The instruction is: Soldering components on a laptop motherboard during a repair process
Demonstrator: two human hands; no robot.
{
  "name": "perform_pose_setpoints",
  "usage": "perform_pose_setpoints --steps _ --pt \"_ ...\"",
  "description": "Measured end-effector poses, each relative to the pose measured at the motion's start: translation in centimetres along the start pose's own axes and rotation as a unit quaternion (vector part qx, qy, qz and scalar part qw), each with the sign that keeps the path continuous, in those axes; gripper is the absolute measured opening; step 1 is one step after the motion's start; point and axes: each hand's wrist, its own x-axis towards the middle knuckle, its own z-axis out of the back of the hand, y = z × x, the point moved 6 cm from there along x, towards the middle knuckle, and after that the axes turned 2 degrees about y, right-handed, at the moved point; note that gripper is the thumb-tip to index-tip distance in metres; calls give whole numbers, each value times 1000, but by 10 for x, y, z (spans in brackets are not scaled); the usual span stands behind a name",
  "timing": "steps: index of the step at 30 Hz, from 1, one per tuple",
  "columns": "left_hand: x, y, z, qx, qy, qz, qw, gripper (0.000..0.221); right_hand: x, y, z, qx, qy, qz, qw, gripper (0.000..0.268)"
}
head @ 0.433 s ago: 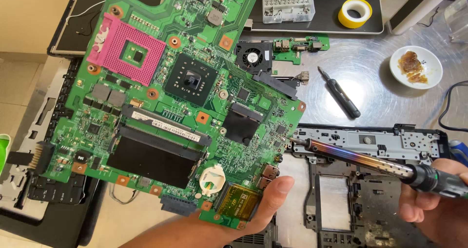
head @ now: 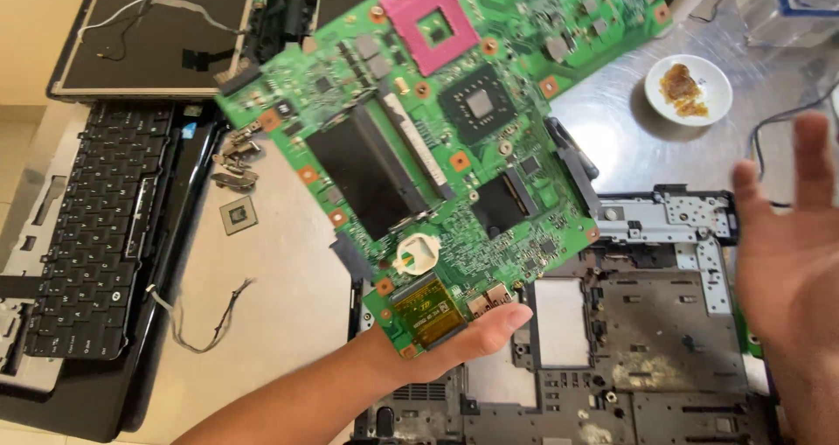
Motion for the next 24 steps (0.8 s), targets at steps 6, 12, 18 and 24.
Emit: perform_pose_setpoints --steps 6,12,18,24 --pt "7 -26 -33 117 -93 3 989 46 -41 41 -62 44 204 71 975 50" --pt "11 -57 -75 256 -9 -59 965 35 -54 39 -63 51 156 152 975 34" --pt "-9 -59 -88 56 112 -51 991 136 -51 35 -65 81 152 93 981 26" --pt "-36 -47 -39 109 -342 77 930 73 -64 28 -87 82 243 67 964 24"
